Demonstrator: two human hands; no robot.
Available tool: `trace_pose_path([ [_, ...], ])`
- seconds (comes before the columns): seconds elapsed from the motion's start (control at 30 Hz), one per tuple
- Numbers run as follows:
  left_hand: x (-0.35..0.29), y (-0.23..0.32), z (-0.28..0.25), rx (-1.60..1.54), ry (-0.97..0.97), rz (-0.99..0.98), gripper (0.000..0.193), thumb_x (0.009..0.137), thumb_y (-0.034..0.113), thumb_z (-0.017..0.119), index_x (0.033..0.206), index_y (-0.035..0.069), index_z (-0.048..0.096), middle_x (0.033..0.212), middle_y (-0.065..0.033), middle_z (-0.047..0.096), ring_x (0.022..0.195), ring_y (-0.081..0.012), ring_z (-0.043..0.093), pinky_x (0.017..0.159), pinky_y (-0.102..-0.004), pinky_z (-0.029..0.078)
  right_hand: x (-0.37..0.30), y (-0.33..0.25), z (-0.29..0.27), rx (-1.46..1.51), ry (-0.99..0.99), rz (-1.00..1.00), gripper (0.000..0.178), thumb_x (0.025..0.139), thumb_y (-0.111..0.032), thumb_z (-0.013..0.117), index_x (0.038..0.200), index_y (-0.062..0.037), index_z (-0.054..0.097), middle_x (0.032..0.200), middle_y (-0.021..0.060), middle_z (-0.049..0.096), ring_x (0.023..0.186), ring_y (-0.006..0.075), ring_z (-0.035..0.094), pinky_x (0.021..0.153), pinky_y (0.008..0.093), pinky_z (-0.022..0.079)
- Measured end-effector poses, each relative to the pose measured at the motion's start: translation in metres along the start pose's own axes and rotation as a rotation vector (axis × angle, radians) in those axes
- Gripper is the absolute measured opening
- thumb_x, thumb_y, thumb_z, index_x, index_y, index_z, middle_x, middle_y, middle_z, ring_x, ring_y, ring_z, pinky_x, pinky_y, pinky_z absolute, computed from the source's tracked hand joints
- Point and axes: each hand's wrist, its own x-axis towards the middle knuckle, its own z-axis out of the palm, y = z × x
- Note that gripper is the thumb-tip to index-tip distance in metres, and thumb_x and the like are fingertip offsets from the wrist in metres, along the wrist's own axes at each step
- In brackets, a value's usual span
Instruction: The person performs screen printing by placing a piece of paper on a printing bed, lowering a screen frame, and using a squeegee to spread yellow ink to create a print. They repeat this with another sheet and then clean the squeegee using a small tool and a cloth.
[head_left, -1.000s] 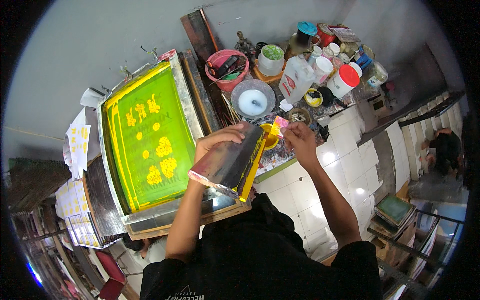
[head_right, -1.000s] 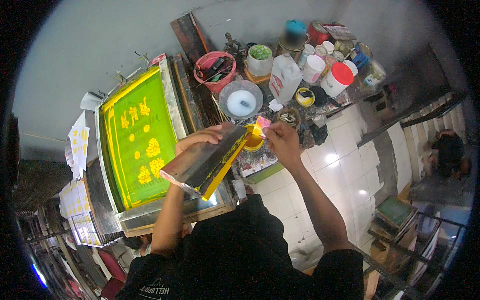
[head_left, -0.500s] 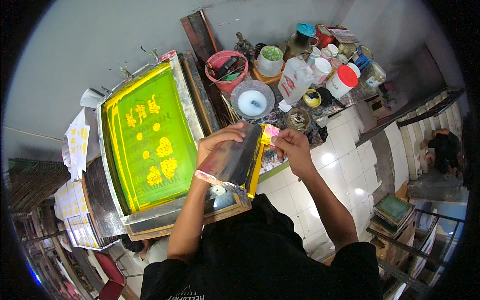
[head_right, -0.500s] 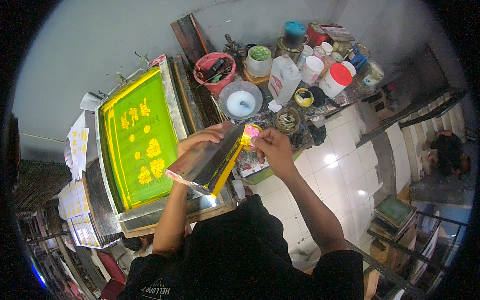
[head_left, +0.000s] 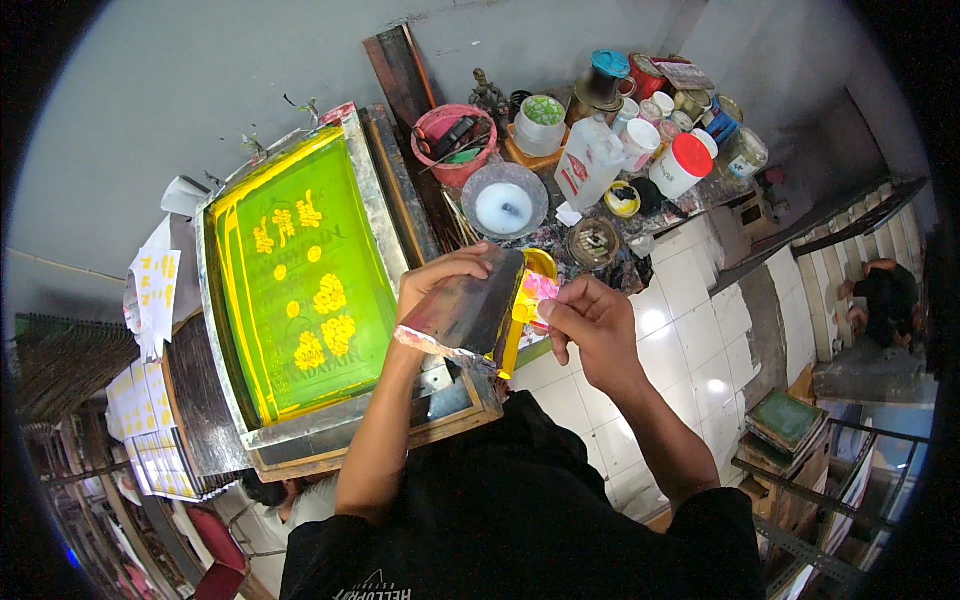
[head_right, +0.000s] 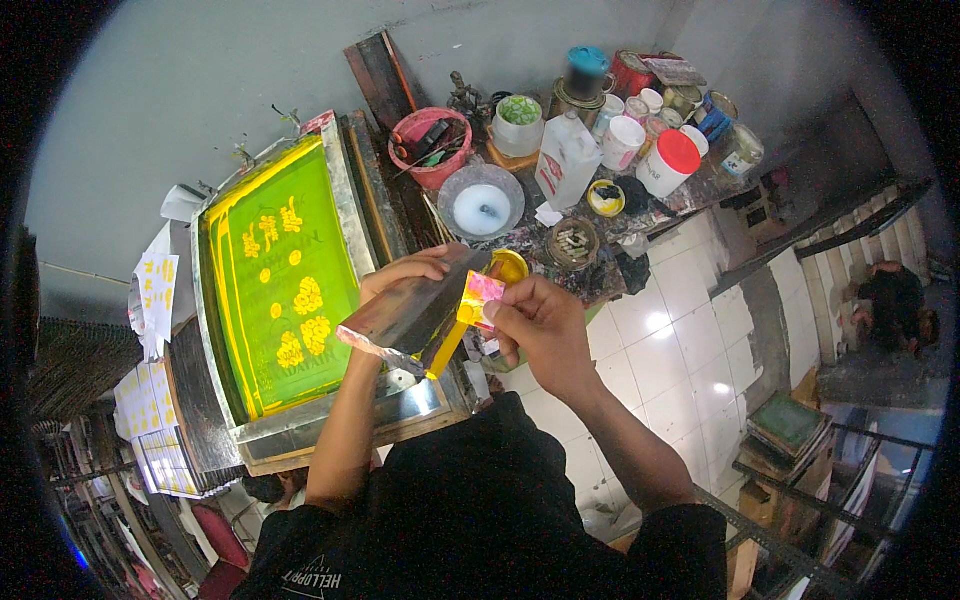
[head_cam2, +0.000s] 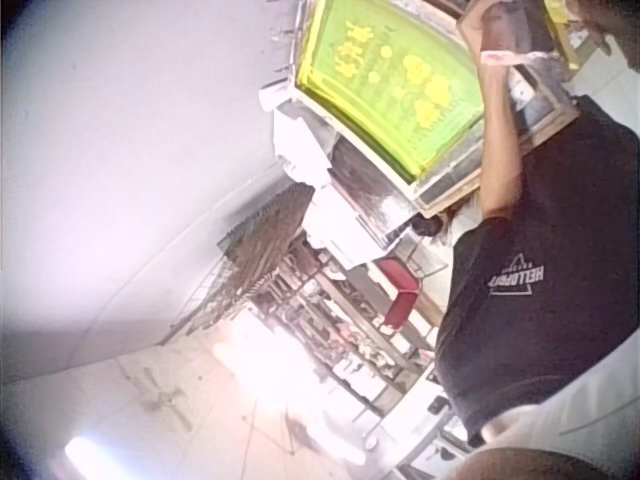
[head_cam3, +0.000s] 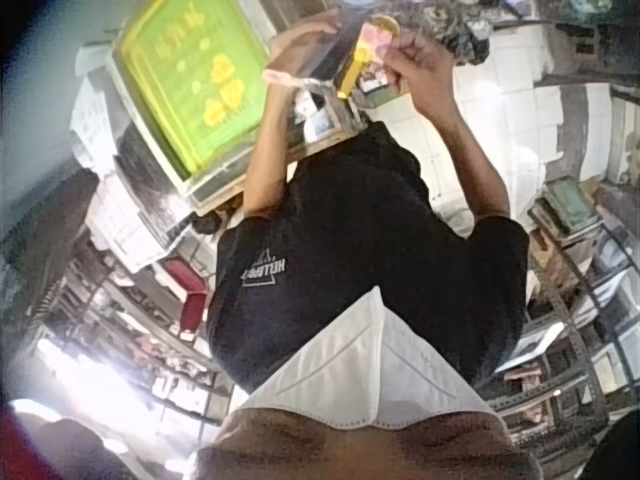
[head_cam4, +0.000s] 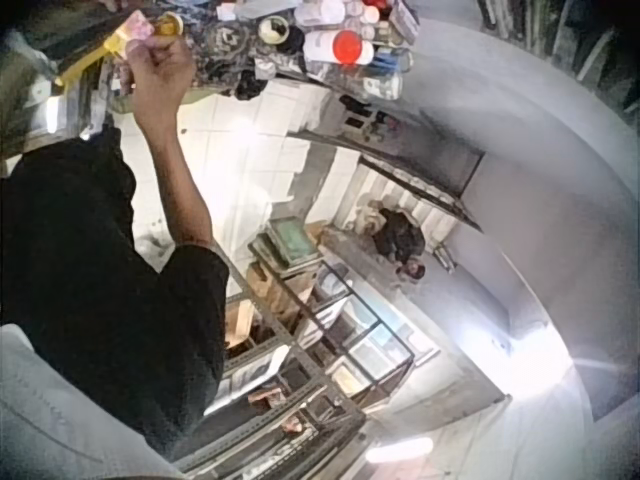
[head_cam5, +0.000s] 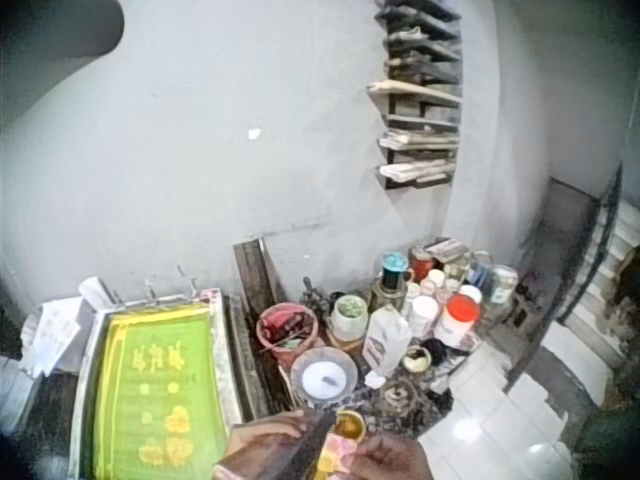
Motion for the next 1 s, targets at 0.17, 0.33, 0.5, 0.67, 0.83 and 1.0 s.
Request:
trace_pose_path([
  [0.17, 0.001, -0.005, -0.002, -0.035, -0.016, 0.022, 0.018, 0.085, 0.006, 0.074, 0.1, -0.002, 0.075, 0.115, -0.0168, 0.074, 0.125, -0.0277, 0.064, 0.107, -0.0366, 0.048, 0.0, -0.003, -0.004, 0.127, -0.005, 0.023, 0.012, 0.095, -0.008, 0.072, 0.097, -0.0002, 0.062, 0.079, 0.0124, 0.07, 0.052, 0.0108, 0.058, 0.045, 0.0254, 0.044],
  [0.33, 0.001, 0.003, -0.009, -0.076, -0.014, -0.059, 0.02, 0.084, 0.004, 0.075, 0.103, -0.001, 0.073, 0.117, -0.0185, 0.073, 0.122, -0.0269, 0.065, 0.107, -0.0361, 0.049, 0.04, 0.025, -0.045, -0.075, 0.101, 0.036, 0.014, 0.093, -0.01, 0.073, 0.095, -0.0007, 0.064, 0.071, 0.0073, 0.065, 0.052, 0.0104, 0.056, 0.047, 0.0253, 0.044],
  [0.5, 0.007, 0.013, -0.008, 0.104, 0.011, -0.066, 0.016, 0.085, 0.001, 0.071, 0.101, 0.0, 0.073, 0.112, -0.0151, 0.075, 0.118, -0.0263, 0.068, 0.104, -0.0359, 0.052, 0.068, 0.085, -0.079, -0.522, 0.206, -0.18, 0.01, 0.095, -0.008, 0.071, 0.096, -0.0008, 0.065, 0.08, 0.0057, 0.068, 0.069, 0.0143, 0.065, 0.065, 0.0286, 0.053],
  [0.67, 0.017, 0.02, -0.003, 0.143, 0.031, -0.166, 0.014, 0.087, -0.001, 0.069, 0.1, -0.001, 0.072, 0.108, -0.0148, 0.076, 0.118, -0.026, 0.068, 0.103, -0.0361, 0.052, 0.071, 0.107, -0.096, -0.949, -0.022, -0.714, 0.003, 0.094, -0.003, 0.067, 0.094, -0.0003, 0.065, 0.102, 0.0115, 0.073, 0.081, 0.0215, 0.068, 0.076, 0.0353, 0.056],
  [0.83, 0.018, 0.021, -0.001, 0.123, -0.015, -0.125, 0.017, 0.083, 0.0, 0.073, 0.1, -0.002, 0.072, 0.105, -0.0154, 0.077, 0.115, -0.025, 0.069, 0.102, -0.0358, 0.053, 0.063, 0.092, -0.1, -1.443, -0.343, -0.791, 0.013, 0.084, -0.004, 0.066, 0.097, -0.0018, 0.064, 0.117, 0.0117, 0.071, 0.097, 0.0288, 0.067, 0.084, 0.0402, 0.057],
  [1.0, 0.017, 0.016, -0.002, 0.096, -0.046, -0.078, 0.022, 0.079, 0.0, 0.077, 0.101, -0.001, 0.073, 0.105, -0.0141, 0.076, 0.113, -0.0243, 0.07, 0.101, -0.035, 0.053, 0.065, 0.073, -0.103, -1.547, -0.533, -0.81, 0.018, 0.082, -0.005, 0.065, 0.1, -0.0033, 0.063, 0.123, 0.0101, 0.068, 0.107, 0.0271, 0.064, 0.087, 0.0398, 0.056],
])
